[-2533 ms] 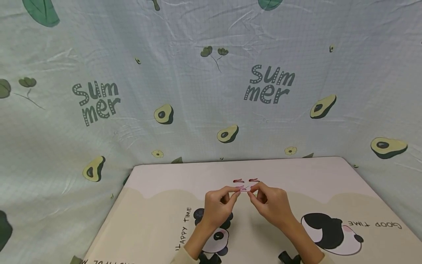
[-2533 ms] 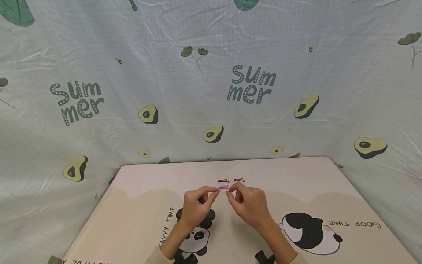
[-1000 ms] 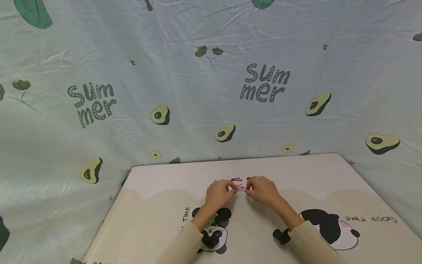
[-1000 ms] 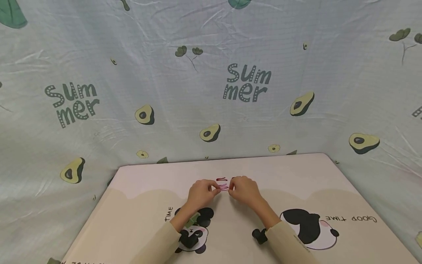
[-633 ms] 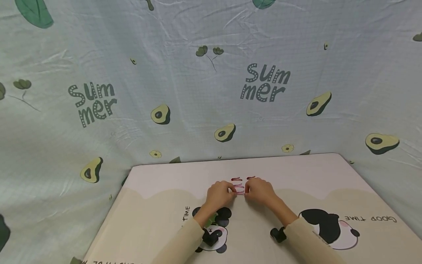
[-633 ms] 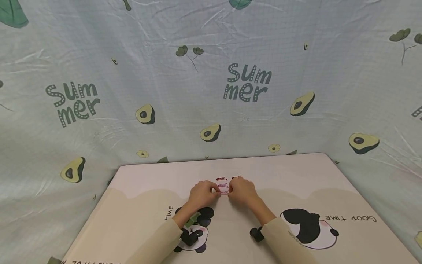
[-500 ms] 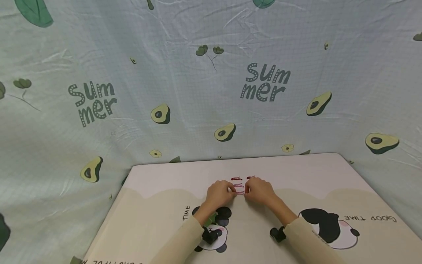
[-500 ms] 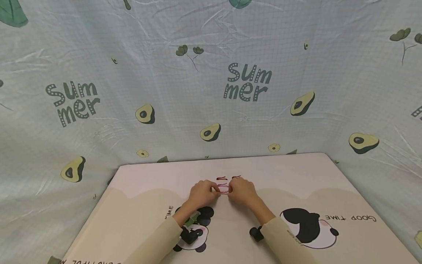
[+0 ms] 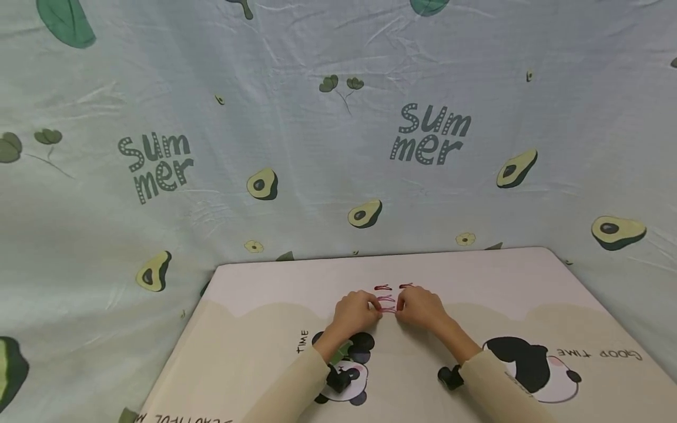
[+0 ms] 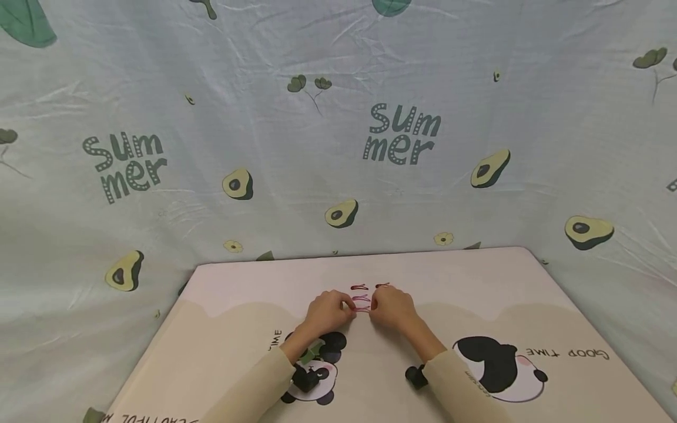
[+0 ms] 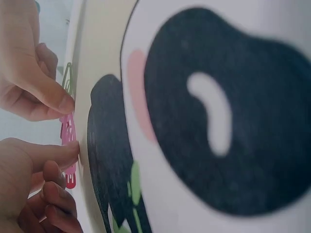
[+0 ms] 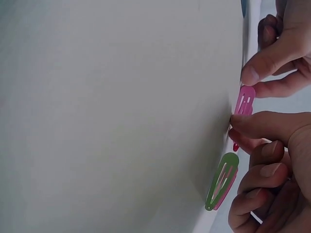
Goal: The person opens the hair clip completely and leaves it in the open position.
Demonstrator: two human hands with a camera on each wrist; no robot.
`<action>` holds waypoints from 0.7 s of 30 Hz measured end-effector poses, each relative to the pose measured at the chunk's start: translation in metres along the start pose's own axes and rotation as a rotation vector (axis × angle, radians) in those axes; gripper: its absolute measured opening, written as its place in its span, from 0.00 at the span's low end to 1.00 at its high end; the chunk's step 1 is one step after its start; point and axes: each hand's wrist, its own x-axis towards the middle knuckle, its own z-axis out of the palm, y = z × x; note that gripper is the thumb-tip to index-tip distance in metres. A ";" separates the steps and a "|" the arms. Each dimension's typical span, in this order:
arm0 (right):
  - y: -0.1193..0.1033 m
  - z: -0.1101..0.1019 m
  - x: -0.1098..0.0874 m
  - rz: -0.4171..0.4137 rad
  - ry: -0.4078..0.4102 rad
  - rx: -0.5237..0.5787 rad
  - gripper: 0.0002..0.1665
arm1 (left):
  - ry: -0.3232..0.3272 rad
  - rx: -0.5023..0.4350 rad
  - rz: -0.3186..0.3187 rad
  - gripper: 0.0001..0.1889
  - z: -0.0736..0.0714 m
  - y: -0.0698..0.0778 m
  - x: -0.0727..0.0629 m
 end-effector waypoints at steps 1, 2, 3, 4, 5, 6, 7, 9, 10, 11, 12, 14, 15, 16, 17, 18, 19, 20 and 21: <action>0.001 0.000 -0.001 0.003 -0.002 0.004 0.05 | -0.005 -0.009 -0.004 0.05 0.000 0.000 0.000; 0.001 0.000 -0.002 0.004 -0.004 0.008 0.05 | -0.009 -0.016 -0.009 0.05 0.001 0.000 -0.001; 0.001 -0.001 -0.002 0.004 -0.008 0.013 0.05 | -0.015 -0.022 -0.015 0.05 0.001 0.000 -0.001; 0.001 -0.001 -0.002 0.004 -0.010 0.018 0.05 | -0.019 -0.029 -0.023 0.06 0.001 0.000 -0.001; 0.001 -0.001 -0.002 0.007 -0.013 0.026 0.05 | -0.023 -0.035 -0.029 0.06 0.001 0.000 0.000; 0.001 -0.002 -0.002 0.011 -0.013 0.033 0.05 | -0.023 -0.041 -0.031 0.06 0.001 -0.001 0.000; 0.002 -0.002 -0.002 0.016 -0.014 0.039 0.05 | -0.025 -0.048 -0.034 0.06 0.000 -0.001 0.001; 0.004 -0.002 -0.002 0.034 -0.012 0.053 0.05 | -0.029 -0.067 -0.036 0.06 0.000 0.000 0.002; 0.005 -0.002 -0.002 0.044 -0.015 0.062 0.05 | -0.032 -0.073 -0.042 0.07 0.001 0.000 0.002; 0.005 -0.002 -0.002 0.050 -0.020 0.070 0.05 | -0.032 -0.077 -0.046 0.07 0.001 -0.001 0.002; 0.005 -0.002 -0.002 0.051 -0.024 0.075 0.05 | -0.034 -0.082 -0.050 0.07 0.001 -0.001 0.002; 0.006 -0.002 -0.002 0.050 -0.035 0.088 0.05 | -0.034 -0.085 -0.057 0.07 0.001 -0.002 0.001; 0.006 -0.002 -0.002 0.046 -0.042 0.093 0.05 | -0.032 -0.081 -0.057 0.06 0.002 -0.003 0.000; 0.006 -0.003 -0.003 0.045 -0.053 0.102 0.06 | -0.029 -0.072 -0.052 0.07 0.002 -0.003 0.000; 0.006 -0.005 -0.004 0.041 -0.051 0.108 0.06 | -0.021 -0.063 -0.040 0.07 0.001 -0.003 -0.001; 0.007 -0.007 -0.005 0.042 -0.045 0.122 0.08 | -0.012 -0.054 -0.031 0.07 0.001 -0.004 -0.002; 0.008 -0.011 -0.007 0.050 -0.038 0.146 0.09 | -0.002 -0.051 -0.023 0.07 -0.001 -0.005 -0.004; 0.010 -0.015 -0.009 0.058 -0.025 0.174 0.10 | 0.009 -0.047 -0.021 0.08 -0.002 -0.006 -0.006; 0.012 -0.020 -0.011 0.064 -0.012 0.208 0.11 | 0.029 -0.046 -0.010 0.08 -0.005 -0.008 -0.008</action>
